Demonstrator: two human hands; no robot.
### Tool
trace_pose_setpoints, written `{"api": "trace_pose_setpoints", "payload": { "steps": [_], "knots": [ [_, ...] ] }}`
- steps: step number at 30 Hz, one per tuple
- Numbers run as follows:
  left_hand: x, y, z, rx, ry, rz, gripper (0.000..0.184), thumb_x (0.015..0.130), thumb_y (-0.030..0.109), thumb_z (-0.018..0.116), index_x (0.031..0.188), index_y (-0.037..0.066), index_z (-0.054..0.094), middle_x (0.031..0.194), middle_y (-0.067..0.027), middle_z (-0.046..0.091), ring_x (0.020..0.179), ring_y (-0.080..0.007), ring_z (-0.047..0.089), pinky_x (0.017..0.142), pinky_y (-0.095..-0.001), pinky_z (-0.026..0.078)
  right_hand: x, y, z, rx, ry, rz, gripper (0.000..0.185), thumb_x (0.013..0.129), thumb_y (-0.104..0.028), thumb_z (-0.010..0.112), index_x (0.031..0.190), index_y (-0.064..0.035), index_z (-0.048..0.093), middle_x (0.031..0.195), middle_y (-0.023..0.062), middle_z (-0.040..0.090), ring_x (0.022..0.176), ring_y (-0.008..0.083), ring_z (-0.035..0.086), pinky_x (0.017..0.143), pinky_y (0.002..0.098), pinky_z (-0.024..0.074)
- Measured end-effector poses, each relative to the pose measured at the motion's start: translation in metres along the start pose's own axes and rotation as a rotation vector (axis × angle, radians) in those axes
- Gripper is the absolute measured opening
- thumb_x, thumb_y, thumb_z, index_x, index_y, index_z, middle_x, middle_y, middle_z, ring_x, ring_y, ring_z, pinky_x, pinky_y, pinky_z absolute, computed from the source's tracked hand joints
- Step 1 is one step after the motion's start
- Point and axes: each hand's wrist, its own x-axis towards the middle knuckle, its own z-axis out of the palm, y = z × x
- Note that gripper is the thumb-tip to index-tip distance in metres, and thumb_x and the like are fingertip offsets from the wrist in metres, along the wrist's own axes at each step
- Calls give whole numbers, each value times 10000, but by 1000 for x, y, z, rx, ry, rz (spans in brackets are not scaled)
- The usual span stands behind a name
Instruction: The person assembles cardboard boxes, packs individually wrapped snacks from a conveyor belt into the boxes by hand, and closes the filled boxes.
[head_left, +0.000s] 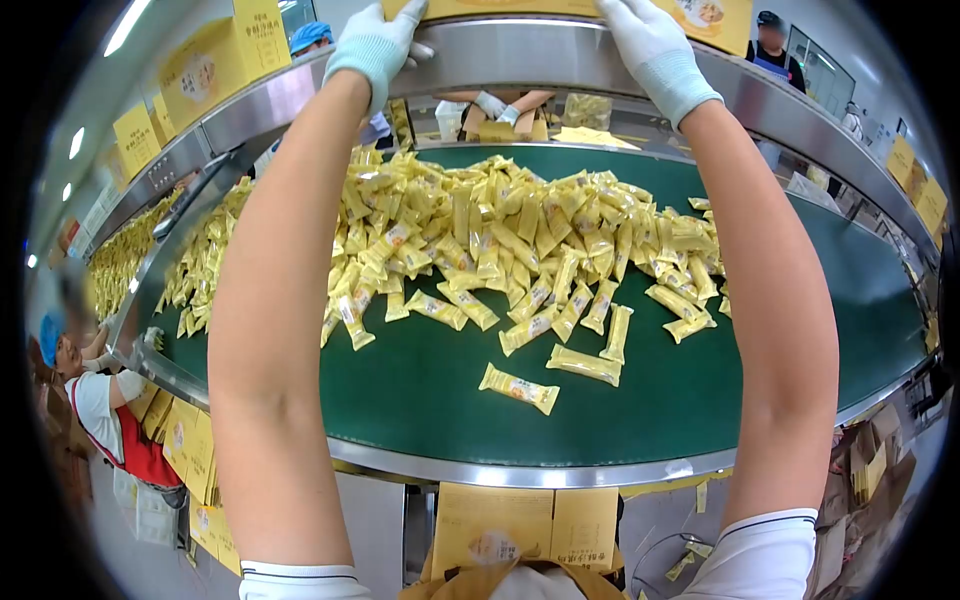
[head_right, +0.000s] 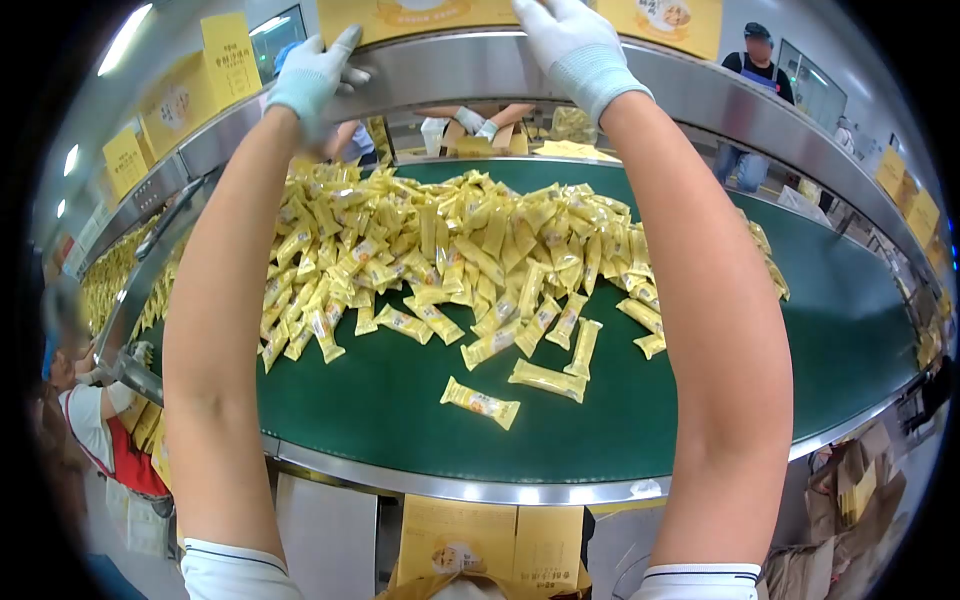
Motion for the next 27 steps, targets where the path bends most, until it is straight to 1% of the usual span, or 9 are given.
{"api": "trace_pose_setpoints", "payload": {
  "steps": [4,5,7,8,10,13,18,23,27],
  "knots": [
    [-21,14,20,127,147,-40,520,956,280,614,1349,-38,493,930,-141,730,736,-160,650,702,-292,528,-40,-57,4,-225,73,42,670,918,-363,635,1439,8,436,1364,280,549,1267,446,512,1091,420,395],
    [-39,19,27,82,176,-39,679,939,333,634,1458,1,349,1227,-217,541,1062,-224,539,924,-319,436,-63,-79,7,-313,85,86,741,919,-379,632,1511,-28,358,1479,243,459,1386,416,402,1165,424,324],
    [-77,18,43,202,360,42,934,891,442,699,1578,58,196,1597,-276,245,1489,-272,298,1201,-339,266,-115,-122,0,-183,178,-238,755,830,-267,712,1444,48,406,1237,253,568,1107,377,584,945,420,476],
    [-100,3,54,230,460,274,760,918,337,665,1512,24,309,1309,-207,479,1154,-210,466,977,-313,393,-142,-154,-17,42,65,-165,693,888,-153,680,1478,42,374,1446,193,479,1300,308,516,1108,404,391],
    [-167,-17,60,247,371,384,632,939,193,636,1479,-9,377,1098,-141,682,842,-142,623,767,-282,518,-179,-192,-50,211,-157,-104,855,795,-235,702,1492,72,313,1442,234,469,1296,326,518,1090,432,409],
    [-291,-23,53,-107,-81,-34,755,874,145,715,1495,-32,324,1376,-216,499,968,-163,670,839,-321,537,-203,-233,-84,304,-255,19,1029,723,-366,725,1511,92,246,1434,275,466,1282,345,528,1065,462,435],
    [-449,-53,38,-176,-92,-237,691,886,22,677,1492,-8,348,1396,-185,500,861,-149,674,754,-262,541,-236,-268,-126,273,-124,140,970,855,-503,693,1536,17,240,1407,252,502,1187,326,595,1043,479,460],
    [-551,-63,1,-136,18,-486,675,878,11,670,1480,-16,366,1398,-183,514,851,-125,661,748,-268,548,-238,-295,-155,852,70,718,454,1030,-304,410,1358,-6,510,1176,205,659,962,294,686,969,445,507],
    [-601,-75,-22,-82,100,-522,672,870,19,665,1475,-23,375,1279,-160,590,829,-118,655,734,-276,551,-240,-283,-163,851,-39,97,842,884,-437,664,1491,24,306,1351,293,528,1212,365,570,1018,442,496]
  ]
}}
